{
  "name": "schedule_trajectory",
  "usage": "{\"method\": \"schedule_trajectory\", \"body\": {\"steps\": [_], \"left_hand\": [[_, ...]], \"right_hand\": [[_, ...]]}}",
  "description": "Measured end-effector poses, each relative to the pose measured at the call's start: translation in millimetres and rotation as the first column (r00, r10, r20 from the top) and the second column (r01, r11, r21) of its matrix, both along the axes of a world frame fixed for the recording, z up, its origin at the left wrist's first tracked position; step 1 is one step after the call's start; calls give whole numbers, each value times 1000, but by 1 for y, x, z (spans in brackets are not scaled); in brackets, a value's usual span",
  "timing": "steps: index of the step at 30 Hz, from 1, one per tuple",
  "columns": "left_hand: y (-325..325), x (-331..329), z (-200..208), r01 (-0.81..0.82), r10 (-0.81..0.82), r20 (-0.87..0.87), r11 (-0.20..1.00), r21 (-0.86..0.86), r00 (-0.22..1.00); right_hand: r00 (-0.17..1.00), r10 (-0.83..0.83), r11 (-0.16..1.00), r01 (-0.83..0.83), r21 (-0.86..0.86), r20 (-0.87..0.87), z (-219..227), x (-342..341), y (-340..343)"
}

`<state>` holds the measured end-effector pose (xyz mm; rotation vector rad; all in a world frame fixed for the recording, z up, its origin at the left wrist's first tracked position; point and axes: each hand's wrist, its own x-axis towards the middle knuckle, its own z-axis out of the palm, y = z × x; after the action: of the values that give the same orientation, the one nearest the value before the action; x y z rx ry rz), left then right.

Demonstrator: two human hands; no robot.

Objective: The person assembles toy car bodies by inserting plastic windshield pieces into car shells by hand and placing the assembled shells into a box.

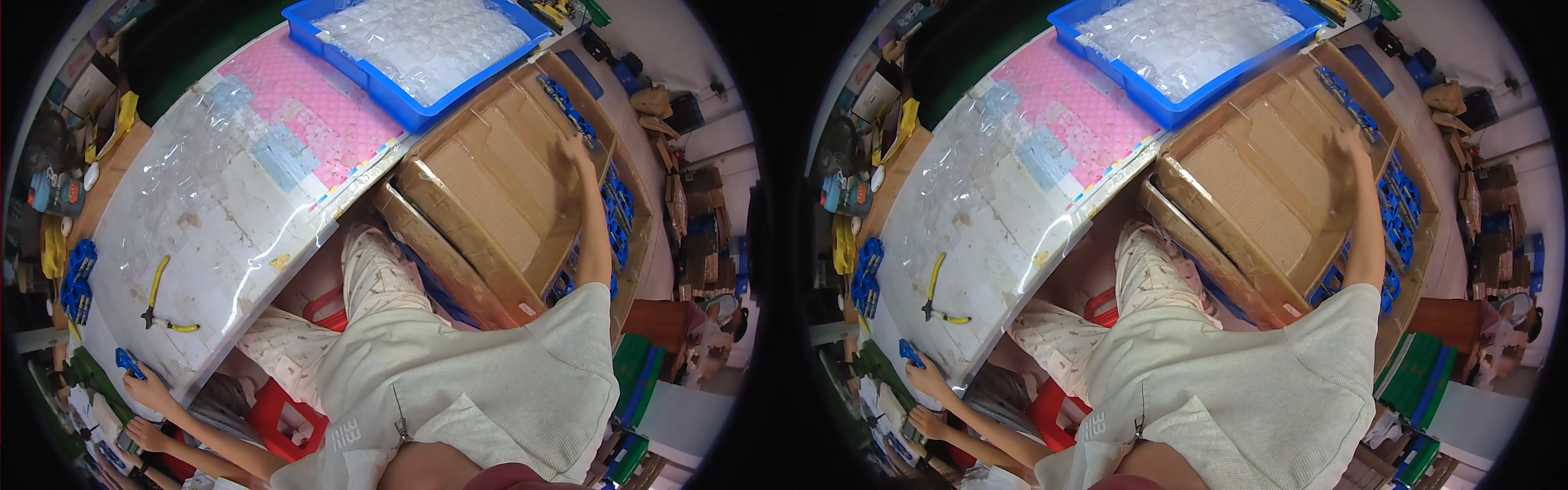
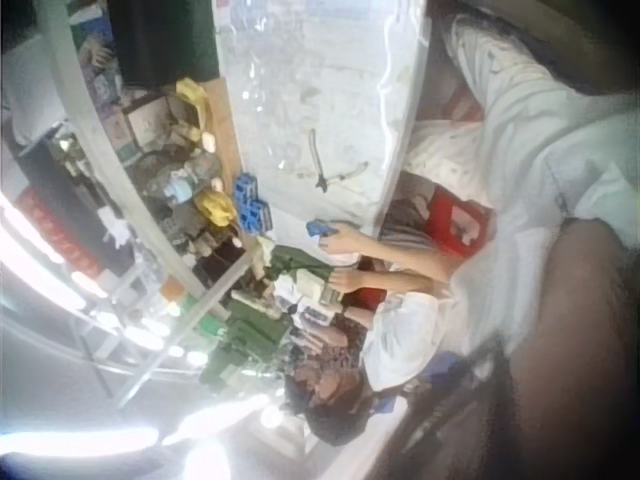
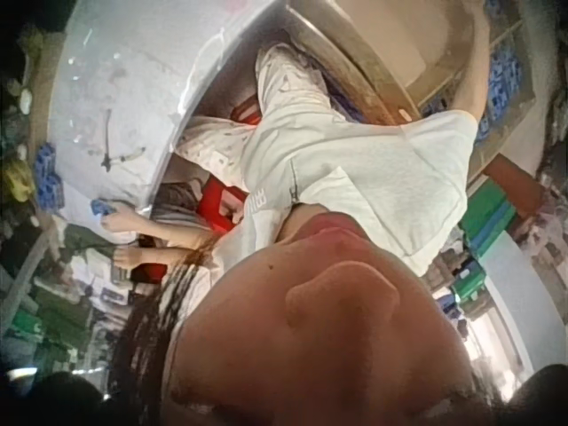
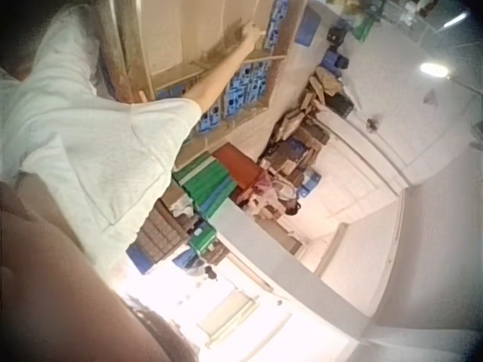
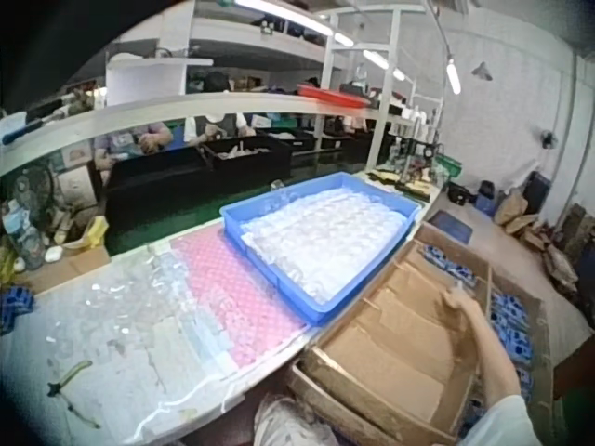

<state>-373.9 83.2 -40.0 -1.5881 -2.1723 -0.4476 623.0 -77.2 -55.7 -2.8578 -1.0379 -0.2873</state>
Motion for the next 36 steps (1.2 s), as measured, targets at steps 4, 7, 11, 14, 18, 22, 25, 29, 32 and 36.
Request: {"method": "schedule_trajectory", "body": {"steps": [4, 7, 11, 14, 18, 22, 25, 29, 32, 36], "left_hand": [[3, 57, 29, 43, -6, -215, 985, 169, 977], [9, 98, 37, 302, -268, -147, 903, 306, 952], [-11, 163, 61, 407, -404, -94, 829, 384, 910], [-13, 187, 53, 526, -576, -32, 721, 452, 817], [-20, 217, 38, 565, -719, 63, 594, 573, 692], [-26, 227, 25, 593, -754, 82, 574, 565, 652], [-30, 236, 20, 606, -791, 201, 581, 543, 578], [-20, 251, 13, 640, -844, 292, 533, 554, 450], [-15, 264, 6, 655, -875, 301, 483, 581, 378], [-3, 269, 5, 640, -860, 297, 508, 577, 415]], "right_hand": [[944, 181, 979, -145, 144, -277, -18, -13, 4], [956, 152, 982, -118, 145, -250, -5, -28, -12], [960, 204, 971, -174, 162, -191, 51, -83, -42], [876, 430, 847, -475, 238, 220, 81, -132, -100], [937, 341, 892, -296, 341, -80, 101, -219, -174], [899, 142, 990, -130, 56, -413, 79, -266, -235], [956, 134, 986, -103, 129, -262, 40, -278, -279], [954, 128, 963, -54, 263, -273, 28, -283, -302], [929, 153, 976, -90, 197, -337, 20, -265, -299], [909, 167, 950, -44, 310, -382, 14, -253, -291]]}}
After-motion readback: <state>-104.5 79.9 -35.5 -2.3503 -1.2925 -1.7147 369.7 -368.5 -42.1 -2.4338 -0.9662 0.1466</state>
